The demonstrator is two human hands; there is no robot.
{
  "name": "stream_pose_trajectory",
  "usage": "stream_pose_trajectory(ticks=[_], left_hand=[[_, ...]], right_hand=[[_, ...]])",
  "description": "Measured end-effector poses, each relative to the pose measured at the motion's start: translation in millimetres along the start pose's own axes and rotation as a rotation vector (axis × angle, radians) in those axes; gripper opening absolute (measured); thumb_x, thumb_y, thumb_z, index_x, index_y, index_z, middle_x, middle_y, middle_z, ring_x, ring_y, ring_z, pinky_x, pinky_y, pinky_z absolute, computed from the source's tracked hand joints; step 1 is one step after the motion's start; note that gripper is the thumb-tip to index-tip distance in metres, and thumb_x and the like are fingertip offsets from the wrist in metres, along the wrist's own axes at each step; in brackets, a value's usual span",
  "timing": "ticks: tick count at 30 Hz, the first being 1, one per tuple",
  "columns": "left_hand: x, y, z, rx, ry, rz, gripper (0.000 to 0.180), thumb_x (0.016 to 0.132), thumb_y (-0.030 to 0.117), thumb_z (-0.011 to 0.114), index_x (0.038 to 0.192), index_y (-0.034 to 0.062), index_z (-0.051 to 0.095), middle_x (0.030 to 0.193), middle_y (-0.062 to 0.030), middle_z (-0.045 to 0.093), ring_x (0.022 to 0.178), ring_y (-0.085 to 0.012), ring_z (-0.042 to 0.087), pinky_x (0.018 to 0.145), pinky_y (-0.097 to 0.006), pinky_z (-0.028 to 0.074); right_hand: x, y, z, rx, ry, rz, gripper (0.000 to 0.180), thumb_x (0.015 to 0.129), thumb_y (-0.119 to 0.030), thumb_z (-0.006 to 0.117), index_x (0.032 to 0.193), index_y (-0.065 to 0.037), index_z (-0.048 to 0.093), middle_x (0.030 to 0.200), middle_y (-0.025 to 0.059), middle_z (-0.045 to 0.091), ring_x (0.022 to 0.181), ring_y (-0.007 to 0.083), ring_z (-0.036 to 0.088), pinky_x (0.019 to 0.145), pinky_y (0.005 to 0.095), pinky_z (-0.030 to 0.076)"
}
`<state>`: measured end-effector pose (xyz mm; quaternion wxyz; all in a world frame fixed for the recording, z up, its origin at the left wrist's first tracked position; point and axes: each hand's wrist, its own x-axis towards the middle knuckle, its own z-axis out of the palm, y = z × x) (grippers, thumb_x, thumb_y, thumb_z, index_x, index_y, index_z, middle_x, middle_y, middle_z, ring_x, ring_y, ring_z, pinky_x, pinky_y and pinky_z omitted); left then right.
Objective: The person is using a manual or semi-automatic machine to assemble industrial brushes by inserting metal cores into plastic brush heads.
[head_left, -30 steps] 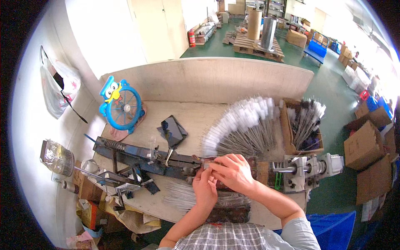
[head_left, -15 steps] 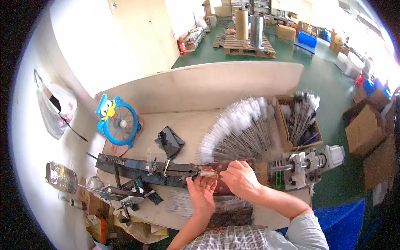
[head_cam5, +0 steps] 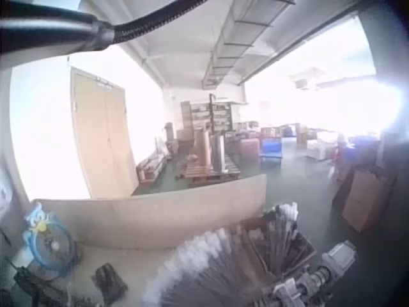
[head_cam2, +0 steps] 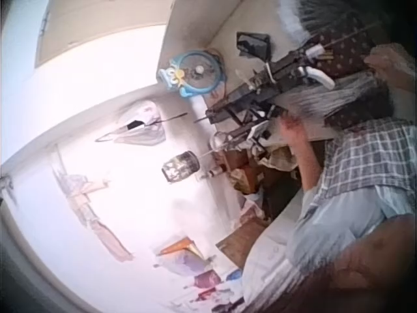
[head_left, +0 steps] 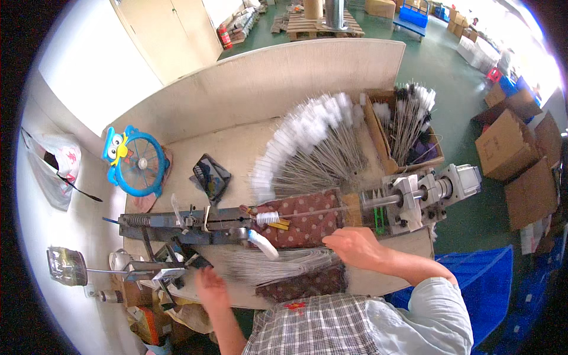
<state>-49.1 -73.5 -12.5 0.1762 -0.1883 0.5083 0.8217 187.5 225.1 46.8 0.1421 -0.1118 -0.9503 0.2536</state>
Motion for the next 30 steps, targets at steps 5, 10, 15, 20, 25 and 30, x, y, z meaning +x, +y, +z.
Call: stream_pose_trajectory(ticks=[5, 10, 15, 20, 25, 30], left_hand=[[91.4, 67.8, -181.4, -0.023, 0.188, 0.283, 0.038, 0.084, 0.045, 0.058, 0.097, 0.0098, 0.058, 0.083, -0.0021, 0.059, 0.065, -0.0085, 0.049, 0.056, -0.024, 0.040], [76.8, 93.6, -158.9, 0.083, 0.459, 0.440, 0.045, 0.084, 0.051, 0.057, 0.103, 0.0100, 0.057, 0.090, -0.0018, 0.060, 0.078, -0.0103, 0.053, 0.063, -0.024, 0.040], [37.6, 34.6, -84.7, -0.048, 0.309, 0.271, 0.029, 0.088, 0.038, 0.056, 0.091, 0.0089, 0.057, 0.085, -0.0026, 0.062, 0.076, -0.0153, 0.058, 0.067, -0.025, 0.046], [-0.9, -33.3, -17.1, 0.005, -0.057, -0.091, 0.020, 0.088, 0.026, 0.055, 0.098, 0.0083, 0.057, 0.092, -0.0058, 0.062, 0.084, -0.0177, 0.059, 0.077, -0.034, 0.049], [-54.9, -60.5, 89.0, 0.051, -0.351, -0.195, 0.030, 0.087, 0.018, 0.053, 0.115, 0.0072, 0.048, 0.105, -0.0105, 0.057, 0.097, -0.0187, 0.055, 0.082, -0.036, 0.046], [-61.9, -85.1, 127.5, 0.164, -0.463, -0.467, 0.017, 0.088, 0.020, 0.055, 0.098, 0.0065, 0.050, 0.081, -0.0053, 0.058, 0.075, -0.0189, 0.057, 0.067, -0.034, 0.048]], right_hand=[[-9.3, 9.3, 21.4, -0.200, -0.241, 0.080, 0.013, 0.079, -0.021, 0.060, 0.084, -0.009, 0.062, 0.075, 0.0049, 0.059, 0.073, 0.0249, 0.061, 0.059, 0.0371, 0.050], [-4.1, 6.5, 3.6, -0.261, -0.230, 0.104, 0.015, 0.080, -0.025, 0.058, 0.084, -0.011, 0.061, 0.076, 0.0052, 0.060, 0.075, 0.0260, 0.061, 0.062, 0.0389, 0.049], [-10.5, 4.8, 16.9, -0.103, -0.345, 0.249, 0.014, 0.083, -0.022, 0.054, 0.089, -0.010, 0.061, 0.082, 0.0090, 0.063, 0.082, 0.0269, 0.063, 0.065, 0.0431, 0.050], [-6.4, 8.7, 7.3, -0.105, -0.317, 0.205, 0.015, 0.083, -0.022, 0.055, 0.090, -0.011, 0.060, 0.085, 0.0081, 0.064, 0.084, 0.0279, 0.062, 0.065, 0.0432, 0.050], [-10.8, 11.0, 15.2, -0.075, -0.319, 0.226, 0.018, 0.082, -0.022, 0.054, 0.095, -0.012, 0.061, 0.086, 0.0068, 0.064, 0.082, 0.0285, 0.063, 0.066, 0.0427, 0.051], [-10.4, 7.5, 9.9, 0.017, -0.212, 0.164, 0.015, 0.080, -0.019, 0.054, 0.091, -0.011, 0.061, 0.080, 0.0089, 0.063, 0.078, 0.0297, 0.063, 0.063, 0.0429, 0.050]])
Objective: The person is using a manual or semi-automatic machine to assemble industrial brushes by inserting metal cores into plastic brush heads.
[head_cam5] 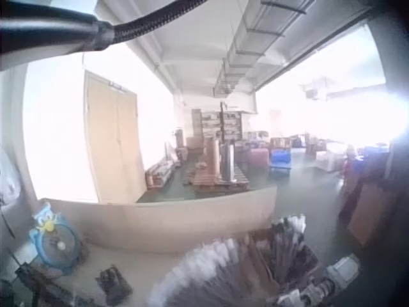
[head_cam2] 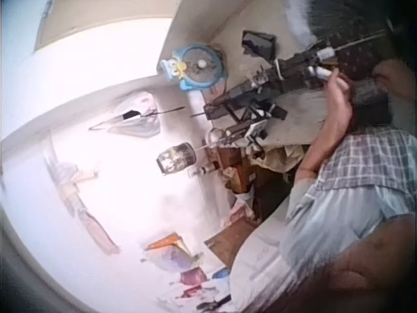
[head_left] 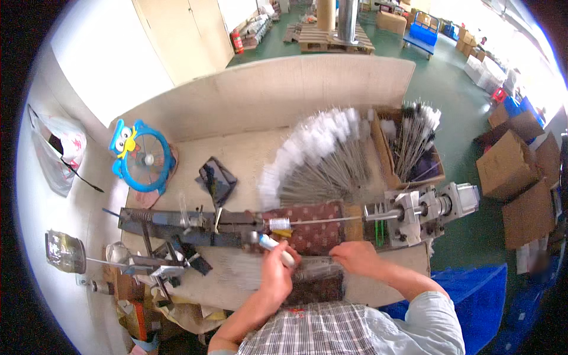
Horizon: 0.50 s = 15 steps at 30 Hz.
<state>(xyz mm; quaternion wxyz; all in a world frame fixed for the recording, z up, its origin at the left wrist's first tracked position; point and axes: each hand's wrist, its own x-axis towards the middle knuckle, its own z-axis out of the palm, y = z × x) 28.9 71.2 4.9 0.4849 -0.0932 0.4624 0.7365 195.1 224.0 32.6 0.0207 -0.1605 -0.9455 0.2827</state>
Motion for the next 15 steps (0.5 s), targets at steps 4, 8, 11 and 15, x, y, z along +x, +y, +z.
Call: stream_pose_trajectory(ticks=[4, 8, 11, 15], left_hand=[[-72.6, 76.8, 62.8, -0.635, -0.278, -0.083, 0.029, 0.091, 0.036, 0.050, 0.088, 0.0074, 0.053, 0.057, 0.0014, 0.042, 0.047, -0.0102, 0.042, 0.048, -0.027, 0.041], [-73.1, 84.6, 17.8, -0.530, -0.255, -0.048, 0.040, 0.094, 0.042, 0.041, 0.086, 0.0065, 0.058, 0.056, -0.0002, 0.047, 0.043, -0.0112, 0.039, 0.049, -0.028, 0.041], [-74.9, 57.2, 16.0, -0.082, -0.211, 0.016, 0.039, 0.094, 0.037, 0.041, 0.090, 0.0043, 0.061, 0.064, -0.0062, 0.058, 0.049, -0.0153, 0.048, 0.057, -0.032, 0.047], [-56.9, 45.5, 55.6, 0.548, -0.494, 0.130, 0.024, 0.092, 0.023, 0.050, 0.093, 0.0012, 0.059, 0.081, -0.0080, 0.061, 0.061, -0.0154, 0.055, 0.060, -0.032, 0.049]], right_hand=[[-10.2, 13.9, -3.7, -0.109, 0.027, -0.034, 0.015, 0.076, -0.014, 0.056, 0.089, -0.010, 0.061, 0.075, 0.0102, 0.060, 0.075, 0.0302, 0.062, 0.061, 0.0432, 0.050], [-4.3, 5.5, -20.1, -0.138, 0.017, -0.095, 0.018, 0.072, -0.009, 0.056, 0.090, -0.009, 0.060, 0.077, 0.0097, 0.059, 0.076, 0.0298, 0.061, 0.064, 0.0419, 0.050], [-1.3, -0.9, -24.1, -0.132, 0.030, -0.128, 0.019, 0.072, -0.009, 0.056, 0.092, -0.009, 0.059, 0.079, 0.0090, 0.058, 0.078, 0.0297, 0.061, 0.066, 0.0408, 0.049], [1.4, -4.6, -33.8, -0.139, -0.003, -0.070, 0.023, 0.073, -0.009, 0.056, 0.096, -0.007, 0.058, 0.080, 0.0094, 0.058, 0.079, 0.0302, 0.061, 0.066, 0.0405, 0.049]])
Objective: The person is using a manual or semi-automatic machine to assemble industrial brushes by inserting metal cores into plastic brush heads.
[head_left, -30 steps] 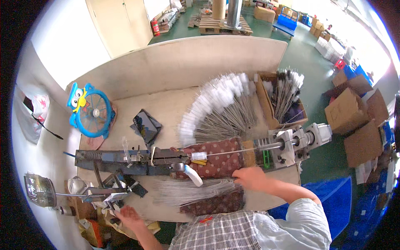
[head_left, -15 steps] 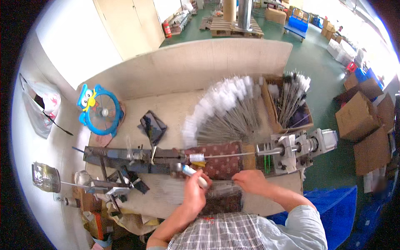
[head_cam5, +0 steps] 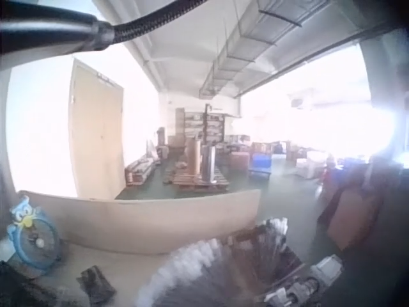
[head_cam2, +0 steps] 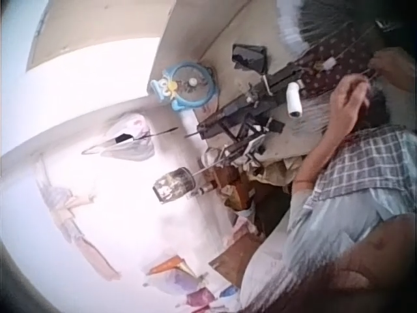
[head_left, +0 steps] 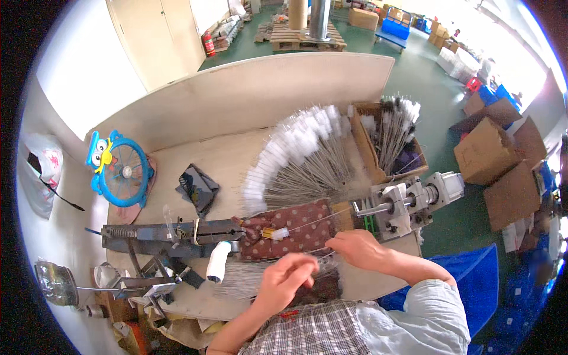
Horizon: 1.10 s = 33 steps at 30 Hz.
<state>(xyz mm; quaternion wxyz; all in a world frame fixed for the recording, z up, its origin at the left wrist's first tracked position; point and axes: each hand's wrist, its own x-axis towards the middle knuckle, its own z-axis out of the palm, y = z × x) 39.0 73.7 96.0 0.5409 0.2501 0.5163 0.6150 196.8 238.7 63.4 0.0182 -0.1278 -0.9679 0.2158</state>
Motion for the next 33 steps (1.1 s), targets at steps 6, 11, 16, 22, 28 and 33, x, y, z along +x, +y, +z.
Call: stream_pose_trajectory(ticks=[6, 11, 16, 22, 28, 33], left_hand=[[94.1, -15.5, 37.2, 1.044, 0.050, 0.648, 0.032, 0.079, 0.012, 0.061, 0.110, 0.0067, 0.054, 0.103, -0.0126, 0.060, 0.076, -0.0272, 0.063, 0.064, -0.038, 0.051], [125.1, -44.5, 24.5, 1.607, 0.073, 0.467, 0.016, 0.075, 0.008, 0.057, 0.090, 0.0068, 0.053, 0.090, -0.0107, 0.057, 0.074, -0.0254, 0.065, 0.059, -0.036, 0.053], [134.2, -42.3, 14.7, 1.767, 0.073, 0.528, 0.002, 0.076, 0.011, 0.055, 0.077, 0.0087, 0.056, 0.084, -0.0074, 0.054, 0.071, -0.0227, 0.062, 0.057, -0.037, 0.051], [176.0, -18.8, -23.4, 1.936, 0.266, 0.634, 0.004, 0.073, 0.011, 0.056, 0.075, 0.0084, 0.058, 0.083, -0.0067, 0.053, 0.080, -0.0225, 0.057, 0.067, -0.036, 0.046], [106.9, -2.0, -7.8, 1.608, 0.286, 0.907, 0.028, 0.071, 0.006, 0.061, 0.099, 0.0054, 0.063, 0.100, -0.0049, 0.058, 0.082, -0.0221, 0.057, 0.069, -0.035, 0.046], [58.4, 10.8, 6.7, 1.302, 0.166, 1.033, 0.020, 0.071, 0.006, 0.069, 0.091, 0.0046, 0.066, 0.088, -0.0081, 0.063, 0.074, -0.0232, 0.061, 0.064, -0.031, 0.049]], right_hand=[[-1.9, -6.3, 7.5, -0.136, -0.185, 0.003, 0.026, 0.076, -0.008, 0.053, 0.101, -0.007, 0.058, 0.083, 0.0116, 0.057, 0.081, 0.0310, 0.061, 0.064, 0.0418, 0.051], [-5.3, -4.3, 7.7, -0.035, -0.099, 0.045, 0.022, 0.073, -0.006, 0.056, 0.095, -0.005, 0.056, 0.083, 0.0125, 0.057, 0.078, 0.0327, 0.061, 0.065, 0.0426, 0.051], [-10.2, 7.7, 11.8, 0.013, -0.049, 0.041, 0.021, 0.071, -0.005, 0.057, 0.092, -0.005, 0.055, 0.083, 0.0118, 0.056, 0.080, 0.0318, 0.060, 0.065, 0.0426, 0.050], [-3.6, 10.7, 7.4, 0.041, -0.024, 0.017, 0.023, 0.070, -0.004, 0.057, 0.093, -0.004, 0.053, 0.085, 0.0122, 0.054, 0.080, 0.0322, 0.060, 0.066, 0.0423, 0.050], [-1.8, 12.4, -11.5, 0.060, 0.065, -0.029, 0.018, 0.071, -0.004, 0.057, 0.088, -0.003, 0.051, 0.083, 0.0132, 0.053, 0.076, 0.0313, 0.060, 0.060, 0.0407, 0.050], [-0.9, 4.4, -37.7, -0.118, -0.014, 0.003, 0.015, 0.070, -0.005, 0.057, 0.083, -0.004, 0.049, 0.082, 0.0123, 0.052, 0.075, 0.0292, 0.060, 0.060, 0.0396, 0.049]])
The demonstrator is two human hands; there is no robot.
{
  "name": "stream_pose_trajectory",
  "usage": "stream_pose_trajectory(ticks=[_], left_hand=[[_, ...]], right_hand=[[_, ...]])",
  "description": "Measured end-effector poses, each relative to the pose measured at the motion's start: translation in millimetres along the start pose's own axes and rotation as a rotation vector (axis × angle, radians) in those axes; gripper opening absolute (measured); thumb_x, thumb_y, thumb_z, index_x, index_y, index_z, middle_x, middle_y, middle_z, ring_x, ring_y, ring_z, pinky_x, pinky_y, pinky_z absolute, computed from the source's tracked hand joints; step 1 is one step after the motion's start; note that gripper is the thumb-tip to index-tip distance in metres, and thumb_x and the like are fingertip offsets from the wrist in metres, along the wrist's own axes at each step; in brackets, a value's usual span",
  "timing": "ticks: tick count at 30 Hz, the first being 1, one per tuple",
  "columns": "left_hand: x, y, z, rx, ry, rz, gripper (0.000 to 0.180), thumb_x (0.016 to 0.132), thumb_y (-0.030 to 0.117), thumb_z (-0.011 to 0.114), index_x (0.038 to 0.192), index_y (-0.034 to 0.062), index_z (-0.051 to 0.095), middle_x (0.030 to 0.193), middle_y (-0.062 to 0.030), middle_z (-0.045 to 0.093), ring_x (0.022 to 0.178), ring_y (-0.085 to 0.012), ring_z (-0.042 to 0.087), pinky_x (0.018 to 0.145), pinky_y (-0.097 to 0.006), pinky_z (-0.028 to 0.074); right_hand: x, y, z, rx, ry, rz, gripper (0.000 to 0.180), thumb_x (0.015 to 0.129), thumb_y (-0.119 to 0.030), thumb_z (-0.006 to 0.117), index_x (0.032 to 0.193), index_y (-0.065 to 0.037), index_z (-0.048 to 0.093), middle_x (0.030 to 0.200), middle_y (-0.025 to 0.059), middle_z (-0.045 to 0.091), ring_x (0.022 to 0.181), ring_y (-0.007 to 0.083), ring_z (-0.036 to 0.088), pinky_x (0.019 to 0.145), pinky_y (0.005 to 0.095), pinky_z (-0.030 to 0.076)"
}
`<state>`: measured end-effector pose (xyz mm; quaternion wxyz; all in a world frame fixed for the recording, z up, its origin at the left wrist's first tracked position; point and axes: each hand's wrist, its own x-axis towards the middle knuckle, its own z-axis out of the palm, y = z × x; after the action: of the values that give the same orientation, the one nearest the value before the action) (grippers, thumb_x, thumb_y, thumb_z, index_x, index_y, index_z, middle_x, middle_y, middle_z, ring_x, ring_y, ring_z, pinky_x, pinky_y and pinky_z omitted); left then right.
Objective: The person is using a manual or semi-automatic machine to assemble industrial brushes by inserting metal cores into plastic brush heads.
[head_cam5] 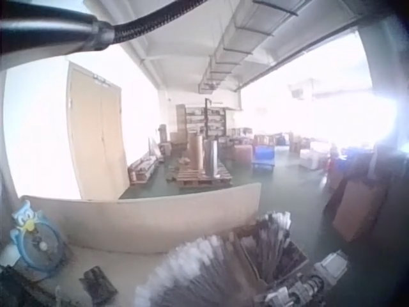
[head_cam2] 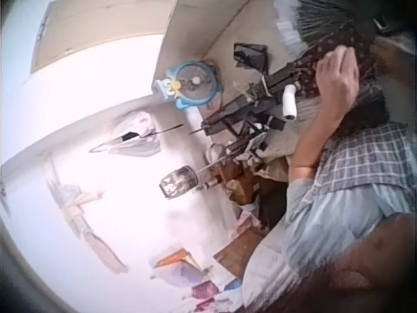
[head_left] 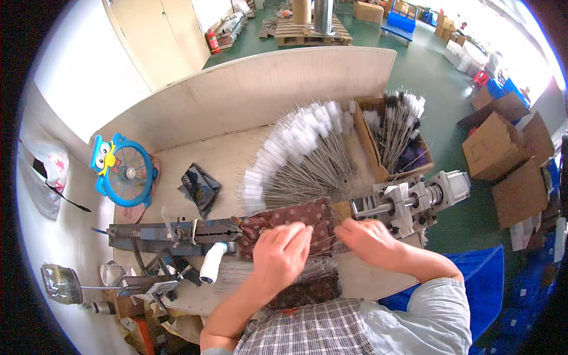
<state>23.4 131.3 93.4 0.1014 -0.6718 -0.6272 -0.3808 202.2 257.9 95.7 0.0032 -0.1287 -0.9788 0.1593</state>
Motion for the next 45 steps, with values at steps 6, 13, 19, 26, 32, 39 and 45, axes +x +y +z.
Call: stream_pose_trajectory(ticks=[6, 13, 19, 26, 32, 39, 45], left_hand=[[-28.7, 28.2, -1.2, -1.288, -0.668, -0.738, 0.023, 0.084, 0.017, 0.064, 0.104, 0.0066, 0.064, 0.088, -0.0054, 0.064, 0.076, -0.0145, 0.061, 0.067, -0.025, 0.048], [8.6, -9.7, 78.4, -2.171, -0.181, -0.945, 0.039, 0.091, 0.025, 0.054, 0.127, 0.0106, 0.047, 0.083, -0.0051, 0.065, 0.067, -0.0097, 0.056, 0.066, -0.026, 0.048], [15.5, -15.7, 84.5, -1.451, -0.161, -0.963, 0.032, 0.093, 0.027, 0.052, 0.111, 0.0012, 0.059, 0.076, -0.0045, 0.063, 0.066, -0.0085, 0.054, 0.065, -0.025, 0.045], [-3.6, 12.1, 56.5, -1.284, -0.060, -0.984, 0.029, 0.093, 0.023, 0.053, 0.105, -0.0024, 0.062, 0.081, -0.0050, 0.065, 0.072, -0.0080, 0.057, 0.067, -0.021, 0.047], [-13.3, 12.8, 37.1, -1.251, 0.033, -1.020, 0.026, 0.092, 0.018, 0.054, 0.105, -0.0041, 0.061, 0.085, -0.0068, 0.066, 0.079, -0.0113, 0.061, 0.072, -0.024, 0.050], [-80.6, -2.8, -25.5, -0.973, 0.287, -1.224, 0.025, 0.088, 0.010, 0.057, 0.108, -0.0042, 0.060, 0.087, -0.0091, 0.065, 0.075, -0.0130, 0.062, 0.070, -0.025, 0.050], [-129.7, -29.8, -48.5, -1.089, 0.551, -1.437, 0.032, 0.091, 0.027, 0.053, 0.104, -0.0020, 0.058, 0.078, -0.0075, 0.062, 0.066, -0.0139, 0.058, 0.059, -0.026, 0.047]], right_hand=[[7.8, 18.0, -83.1, -0.383, 0.423, -0.051, 0.012, 0.067, -0.010, 0.060, 0.077, -0.008, 0.055, 0.081, 0.0088, 0.052, 0.071, 0.0271, 0.057, 0.061, 0.0357, 0.050], [20.7, 26.4, -45.8, -0.190, 0.395, 0.059, 0.012, 0.074, -0.010, 0.058, 0.085, -0.005, 0.062, 0.083, 0.0087, 0.057, 0.075, 0.0287, 0.059, 0.066, 0.0365, 0.050], [19.7, 52.1, -25.6, 0.043, 0.136, 0.140, 0.017, 0.077, -0.014, 0.061, 0.093, -0.008, 0.064, 0.086, 0.0094, 0.061, 0.079, 0.0280, 0.061, 0.069, 0.0375, 0.049], [10.7, 31.8, -42.2, 0.113, 0.382, -0.124, 0.026, 0.075, -0.017, 0.061, 0.098, -0.004, 0.062, 0.084, 0.0084, 0.060, 0.081, 0.0265, 0.058, 0.071, 0.0364, 0.048], [32.3, 12.9, -14.2, -0.128, 0.373, -0.309, 0.020, 0.065, -0.015, 0.059, 0.084, -0.010, 0.060, 0.073, -0.0009, 0.053, 0.077, 0.0182, 0.052, 0.064, 0.0314, 0.042], [117.4, -32.9, 17.1, 0.362, 0.406, -0.527, 0.010, 0.067, -0.020, 0.065, 0.072, -0.011, 0.062, 0.068, 0.0011, 0.057, 0.075, 0.0223, 0.056, 0.067, 0.0340, 0.049], [149.1, -70.1, 48.2, 0.273, 0.482, -0.373, 0.006, 0.068, -0.013, 0.065, 0.074, -0.010, 0.065, 0.070, 0.0004, 0.060, 0.072, 0.0215, 0.055, 0.063, 0.0328, 0.048]])
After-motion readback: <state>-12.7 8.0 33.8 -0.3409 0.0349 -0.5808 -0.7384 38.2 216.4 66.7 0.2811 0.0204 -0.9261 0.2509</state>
